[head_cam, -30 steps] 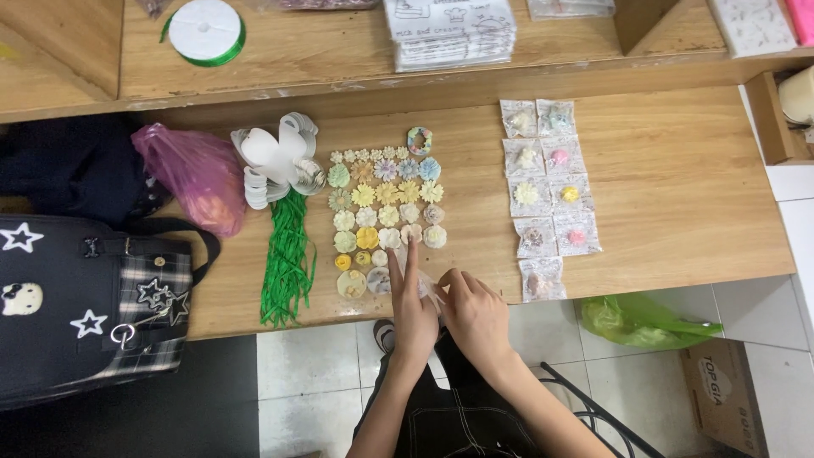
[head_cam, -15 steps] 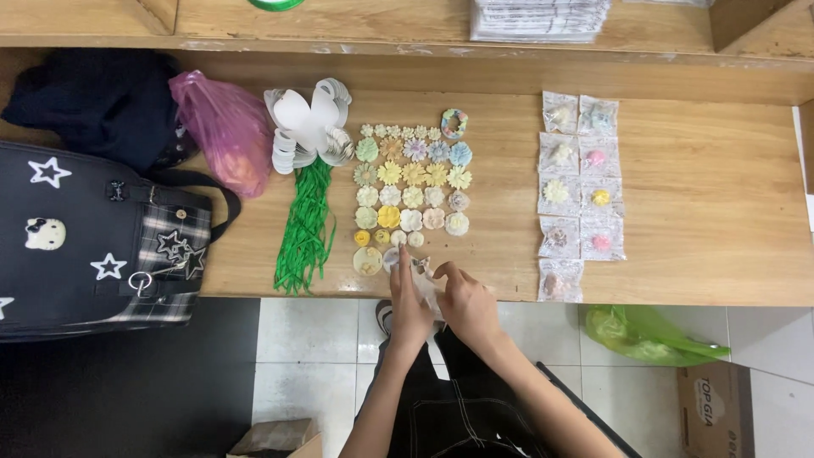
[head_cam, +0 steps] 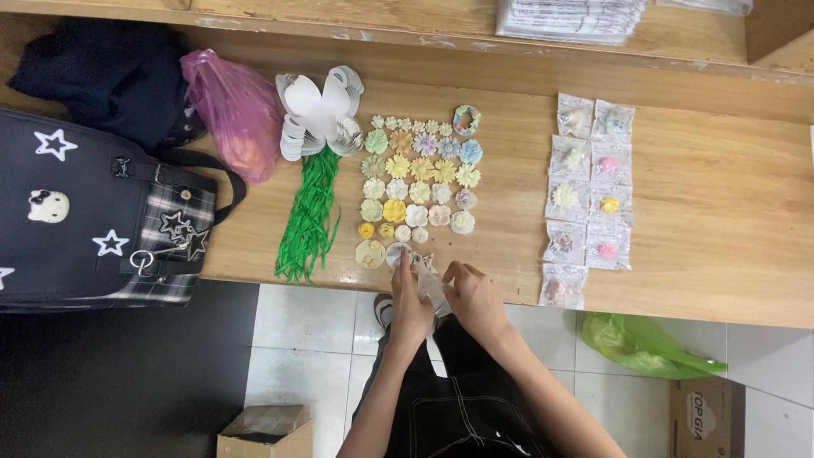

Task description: Sorting small wax floral decorations and placing them into individual plastic bags.

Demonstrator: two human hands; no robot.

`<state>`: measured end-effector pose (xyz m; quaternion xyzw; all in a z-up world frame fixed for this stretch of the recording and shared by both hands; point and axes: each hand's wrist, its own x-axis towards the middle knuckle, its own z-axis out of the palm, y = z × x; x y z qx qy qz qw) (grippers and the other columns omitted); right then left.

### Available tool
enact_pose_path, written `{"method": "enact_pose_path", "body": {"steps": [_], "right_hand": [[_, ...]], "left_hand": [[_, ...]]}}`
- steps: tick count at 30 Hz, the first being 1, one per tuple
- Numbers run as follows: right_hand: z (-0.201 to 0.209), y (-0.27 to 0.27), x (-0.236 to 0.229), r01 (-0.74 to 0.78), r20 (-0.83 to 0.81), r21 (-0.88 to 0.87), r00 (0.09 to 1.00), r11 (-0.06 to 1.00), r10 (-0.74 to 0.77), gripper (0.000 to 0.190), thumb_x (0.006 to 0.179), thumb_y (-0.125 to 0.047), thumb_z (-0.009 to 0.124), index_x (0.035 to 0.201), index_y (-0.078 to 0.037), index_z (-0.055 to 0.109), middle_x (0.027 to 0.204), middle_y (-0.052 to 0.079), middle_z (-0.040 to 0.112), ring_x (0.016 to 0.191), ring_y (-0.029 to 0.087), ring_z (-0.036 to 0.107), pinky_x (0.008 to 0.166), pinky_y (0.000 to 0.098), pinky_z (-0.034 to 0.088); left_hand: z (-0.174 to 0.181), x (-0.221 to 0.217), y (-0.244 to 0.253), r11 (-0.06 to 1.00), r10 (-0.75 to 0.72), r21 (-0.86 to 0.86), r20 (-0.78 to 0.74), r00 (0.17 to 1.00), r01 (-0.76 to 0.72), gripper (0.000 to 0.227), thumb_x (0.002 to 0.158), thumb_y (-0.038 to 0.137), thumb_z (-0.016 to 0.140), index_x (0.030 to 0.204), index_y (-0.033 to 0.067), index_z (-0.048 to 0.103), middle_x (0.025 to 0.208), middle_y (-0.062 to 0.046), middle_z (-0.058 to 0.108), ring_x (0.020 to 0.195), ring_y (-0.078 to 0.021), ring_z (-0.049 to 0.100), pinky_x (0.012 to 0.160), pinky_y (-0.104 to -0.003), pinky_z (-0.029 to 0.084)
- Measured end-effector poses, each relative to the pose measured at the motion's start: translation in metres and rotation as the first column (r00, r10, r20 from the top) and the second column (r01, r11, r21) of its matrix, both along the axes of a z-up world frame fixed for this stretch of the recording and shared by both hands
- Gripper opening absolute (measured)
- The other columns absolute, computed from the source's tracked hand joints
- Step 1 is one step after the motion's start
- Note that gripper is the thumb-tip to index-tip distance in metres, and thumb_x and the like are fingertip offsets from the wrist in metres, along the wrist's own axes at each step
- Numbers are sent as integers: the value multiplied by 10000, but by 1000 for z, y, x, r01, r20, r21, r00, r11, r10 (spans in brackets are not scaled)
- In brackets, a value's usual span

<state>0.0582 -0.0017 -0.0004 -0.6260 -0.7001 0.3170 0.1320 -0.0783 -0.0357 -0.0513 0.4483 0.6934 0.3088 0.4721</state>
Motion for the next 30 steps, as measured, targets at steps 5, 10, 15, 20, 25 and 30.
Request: {"method": "enact_pose_path", "body": {"steps": [5, 10, 15, 20, 25, 30], "right_hand": [[3, 11, 0, -12, -31, 43, 999, 999, 14, 114, 815, -61, 696, 918, -79, 651, 885, 123, 720, 761, 364, 709, 654, 475, 548], [10, 18, -3, -60, -73, 40, 995, 997, 63, 98, 828, -65, 696, 911, -69, 644, 888, 121, 720, 737, 354, 714, 636, 469, 547], [11, 25, -8, -133, -75, 98, 987, 986, 141, 97, 837, -52, 686, 915, -64, 629, 898, 129, 712, 753, 372, 707, 634, 476, 544], [20, 29, -18, -267, -73, 136, 958, 954, 278, 129, 830, -72, 698, 933, -69, 619, 918, 137, 696, 768, 389, 699, 634, 487, 538], [28, 33, -22, -364, -53, 183, 924, 913, 379, 143, 834, -112, 729, 932, -91, 627, 914, 135, 687, 762, 382, 700, 648, 483, 542], [68, 48, -29, -381, -102, 30, 919, 924, 382, 421, 731, -274, 840, 1092, -149, 664, 786, 95, 692, 654, 296, 709, 605, 439, 541]], "left_hand": [[14, -10, 5, 992, 52, -118, -14, 999, -53, 1050, 821, -79, 671, 1636, 217, 79, 1633, -192, 254, 1501, -363, 325, 1172, -417, 382], [-32, -27, -6, 994, 5, 106, 123, 992, -18, 1118, 826, 48, 800, 1641, 162, 44, 1686, -215, 208, 1537, -363, 295, 1203, -450, 339], [41, -54, 11, 907, 293, -420, 624, 725, -6, 1130, 754, 455, 710, 1585, 375, -51, 1694, -26, 185, 1507, -286, 306, 1040, -675, 419], [-14, -53, 6, 778, 618, -626, 742, 258, -63, 888, 853, 596, 648, 1590, 263, 282, 1588, -160, 272, 1365, -437, 462, 931, -730, 485], [-29, -44, 5, 811, 585, -576, 798, 143, -103, 650, 869, 502, 704, 1435, 244, 514, 1488, -119, 469, 1275, -318, 568, 960, -629, 542], [-52, -50, 0, 829, 538, -536, 842, -32, -162, 631, 917, 498, 712, 1438, 191, 530, 1372, -167, 566, 1184, -317, 605, 912, -510, 577]]}}
